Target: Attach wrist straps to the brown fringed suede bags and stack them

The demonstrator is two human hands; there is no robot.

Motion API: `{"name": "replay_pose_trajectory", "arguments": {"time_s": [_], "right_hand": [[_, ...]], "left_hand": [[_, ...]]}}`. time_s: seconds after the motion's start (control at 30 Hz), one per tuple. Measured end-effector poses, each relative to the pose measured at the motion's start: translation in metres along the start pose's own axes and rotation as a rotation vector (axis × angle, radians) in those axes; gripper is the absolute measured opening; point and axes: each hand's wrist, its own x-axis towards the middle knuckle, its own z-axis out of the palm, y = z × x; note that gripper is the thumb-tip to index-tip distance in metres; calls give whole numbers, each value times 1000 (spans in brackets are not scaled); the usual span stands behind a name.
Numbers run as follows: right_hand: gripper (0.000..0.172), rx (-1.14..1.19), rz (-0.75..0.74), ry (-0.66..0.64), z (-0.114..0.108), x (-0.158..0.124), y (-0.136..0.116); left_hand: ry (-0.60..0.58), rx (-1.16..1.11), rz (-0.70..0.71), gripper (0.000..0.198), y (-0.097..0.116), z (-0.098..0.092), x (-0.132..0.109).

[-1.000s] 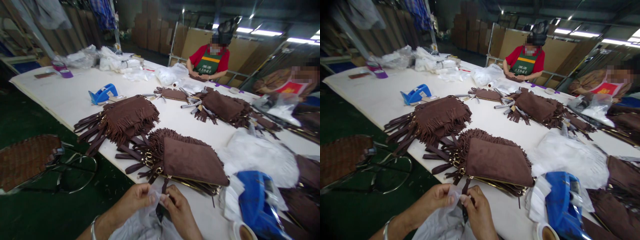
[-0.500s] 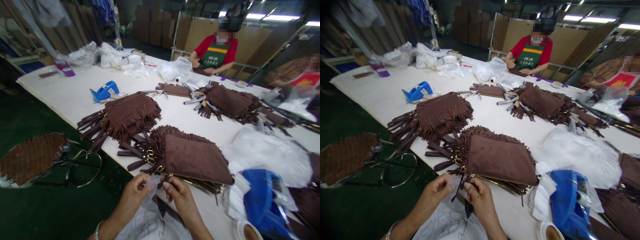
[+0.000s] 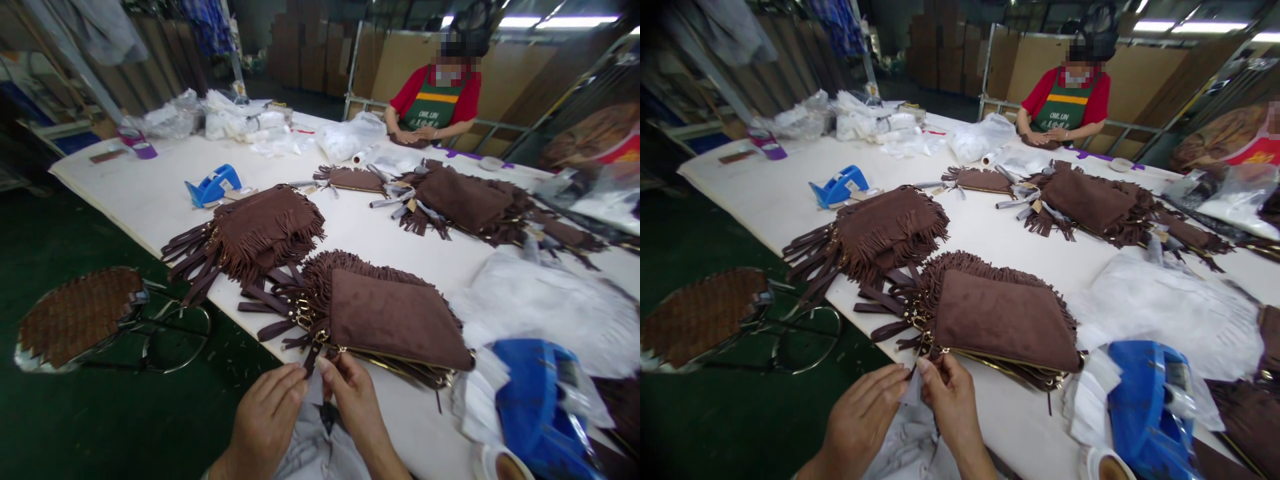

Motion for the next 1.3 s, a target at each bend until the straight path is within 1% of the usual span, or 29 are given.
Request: {"name": "replay_pose_trajectory", "arguments": {"time_s": [0.1, 0.27, 0.4, 0.47, 0.57, 0.63, 0.7, 0.77, 0.83, 0.9, 0.93, 1.0, 1.07, 1.2, 1.3], "right_hand": [[34, -1, -1, 11, 1, 1, -2], [36, -8, -6, -4, 0, 2, -2], [36, -21, -27, -15, -3, 2, -1], [35, -31, -35, -18, -4, 2, 0], [34, -12, -41, -26, -6, 1, 0], [33, 19, -43, -38, -6, 1, 1], [33, 46, -41, -43, -5, 2, 1], [32, 60, -36, -36, -4, 3, 2], [32, 68, -35, -29, -4, 4, 4], [31, 76, -29, -37, -4, 5, 7], [31, 79, -24, -43, -4, 5, 9], [32, 81, -8, -51, -4, 6, 11], [33, 85, -4, -23, -4, 6, 12], [33, 105, -39, 46, -2, 4, 8], [30, 112, -36, 10, 2, 1, 5]], "left_hand": [[-45, 71, -4, 24, 1, -1, -3], [0, 51, -25, 23, 4, -8, -4], [-8, -7, -86, 24, 5, -6, -9], [-37, -83, -174, 25, 4, -3, -10], [-71, -231, -357, 19, 4, -2, -5], [-97, -362, -457, 12, 6, -4, 2], [-133, -544, -546, 10, 7, -6, 9], [-137, -771, -665, 13, 7, -4, 13], [-121, -993, -818, 17, 3, 1, 11], [-109, -1141, -962, 23, -3, 6, 4], [-108, -1173, -1018, 27, -6, 8, -1], [-102, -1171, -1081, 31, -11, 8, -11], [-110, -1120, -1083, 31, -15, 4, -18], [-144, -938, -1015, 24, -15, -7, -21], [-174, -818, -960, 20, -13, -11, -17]]}}
